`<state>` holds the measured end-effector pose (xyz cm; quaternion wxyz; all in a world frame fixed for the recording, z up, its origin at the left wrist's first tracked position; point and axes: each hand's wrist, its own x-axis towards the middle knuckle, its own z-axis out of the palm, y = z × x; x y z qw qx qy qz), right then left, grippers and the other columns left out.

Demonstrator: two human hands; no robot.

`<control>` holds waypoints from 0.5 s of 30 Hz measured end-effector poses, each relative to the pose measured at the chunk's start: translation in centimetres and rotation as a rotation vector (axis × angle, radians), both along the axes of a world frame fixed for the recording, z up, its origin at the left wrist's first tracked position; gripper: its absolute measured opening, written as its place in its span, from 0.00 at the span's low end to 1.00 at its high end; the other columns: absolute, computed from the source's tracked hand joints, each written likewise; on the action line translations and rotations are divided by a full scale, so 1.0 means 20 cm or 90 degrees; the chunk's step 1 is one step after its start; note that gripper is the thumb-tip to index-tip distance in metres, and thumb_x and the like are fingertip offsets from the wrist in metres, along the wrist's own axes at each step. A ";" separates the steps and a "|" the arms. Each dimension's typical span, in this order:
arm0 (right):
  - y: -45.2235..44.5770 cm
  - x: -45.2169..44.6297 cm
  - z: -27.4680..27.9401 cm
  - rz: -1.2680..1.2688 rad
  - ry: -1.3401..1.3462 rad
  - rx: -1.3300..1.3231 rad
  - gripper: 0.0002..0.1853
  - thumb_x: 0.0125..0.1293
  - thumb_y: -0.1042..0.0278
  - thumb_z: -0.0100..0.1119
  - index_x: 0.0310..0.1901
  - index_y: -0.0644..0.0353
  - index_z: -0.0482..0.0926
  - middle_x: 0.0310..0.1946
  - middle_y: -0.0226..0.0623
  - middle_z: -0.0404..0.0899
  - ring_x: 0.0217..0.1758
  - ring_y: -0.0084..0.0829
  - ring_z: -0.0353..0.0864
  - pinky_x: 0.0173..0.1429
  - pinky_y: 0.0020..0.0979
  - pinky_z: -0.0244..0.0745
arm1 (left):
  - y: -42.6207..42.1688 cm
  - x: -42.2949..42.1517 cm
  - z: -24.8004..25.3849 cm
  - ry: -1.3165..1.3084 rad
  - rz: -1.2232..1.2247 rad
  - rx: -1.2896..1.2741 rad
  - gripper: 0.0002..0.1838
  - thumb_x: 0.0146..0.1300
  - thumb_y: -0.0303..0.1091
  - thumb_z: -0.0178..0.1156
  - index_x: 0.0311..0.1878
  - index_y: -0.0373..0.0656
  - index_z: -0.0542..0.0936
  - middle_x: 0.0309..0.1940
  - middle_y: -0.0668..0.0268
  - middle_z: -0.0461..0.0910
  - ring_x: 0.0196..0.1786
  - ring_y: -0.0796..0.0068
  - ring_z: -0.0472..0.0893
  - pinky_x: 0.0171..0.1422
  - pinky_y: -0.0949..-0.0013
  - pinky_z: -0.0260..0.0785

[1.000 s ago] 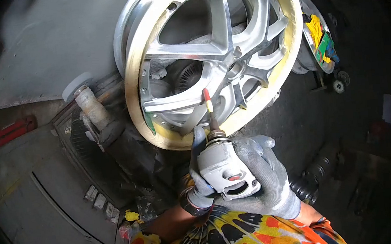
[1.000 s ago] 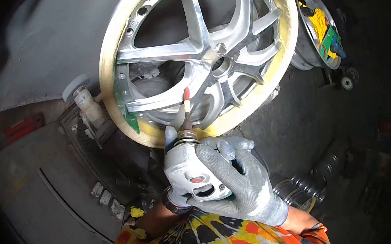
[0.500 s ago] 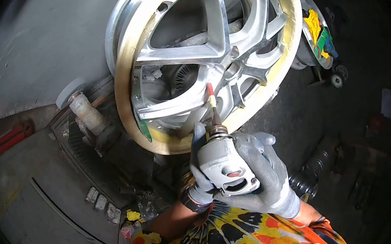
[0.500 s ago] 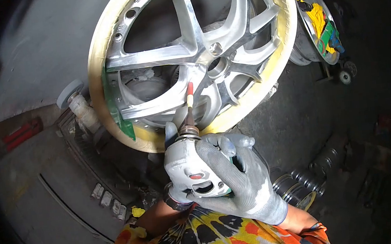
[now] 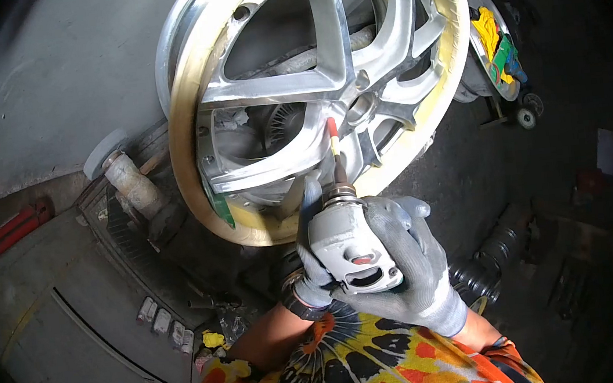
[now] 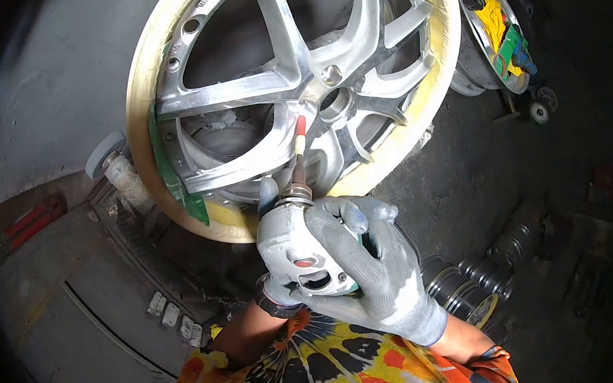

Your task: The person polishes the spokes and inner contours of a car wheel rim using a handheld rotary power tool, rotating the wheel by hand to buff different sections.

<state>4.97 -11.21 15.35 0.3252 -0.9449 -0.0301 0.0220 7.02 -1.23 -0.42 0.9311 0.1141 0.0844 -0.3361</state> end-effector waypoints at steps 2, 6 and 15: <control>0.01 -0.01 -0.01 -0.006 -0.008 0.002 0.46 0.43 0.60 0.87 0.67 0.63 0.77 0.58 0.53 0.81 0.55 0.54 0.83 0.55 0.47 0.82 | 0.00 0.01 0.00 -0.032 0.011 0.034 0.31 0.85 0.54 0.39 0.78 0.40 0.60 0.72 0.60 0.68 0.72 0.72 0.69 0.80 0.62 0.58; 0.03 -0.01 0.00 -0.013 0.009 0.013 0.46 0.42 0.60 0.87 0.66 0.62 0.78 0.57 0.54 0.81 0.54 0.54 0.83 0.55 0.47 0.82 | 0.00 0.02 -0.02 -0.093 0.035 0.098 0.32 0.86 0.53 0.38 0.81 0.40 0.58 0.75 0.59 0.67 0.75 0.73 0.67 0.83 0.62 0.56; 0.07 -0.06 0.09 0.027 0.101 0.049 0.43 0.46 0.58 0.85 0.66 0.61 0.79 0.58 0.53 0.78 0.55 0.54 0.81 0.54 0.46 0.80 | 0.09 -0.15 -0.11 0.108 0.002 -0.497 0.40 0.81 0.58 0.49 0.85 0.44 0.53 0.74 0.66 0.68 0.56 0.81 0.75 0.69 0.71 0.69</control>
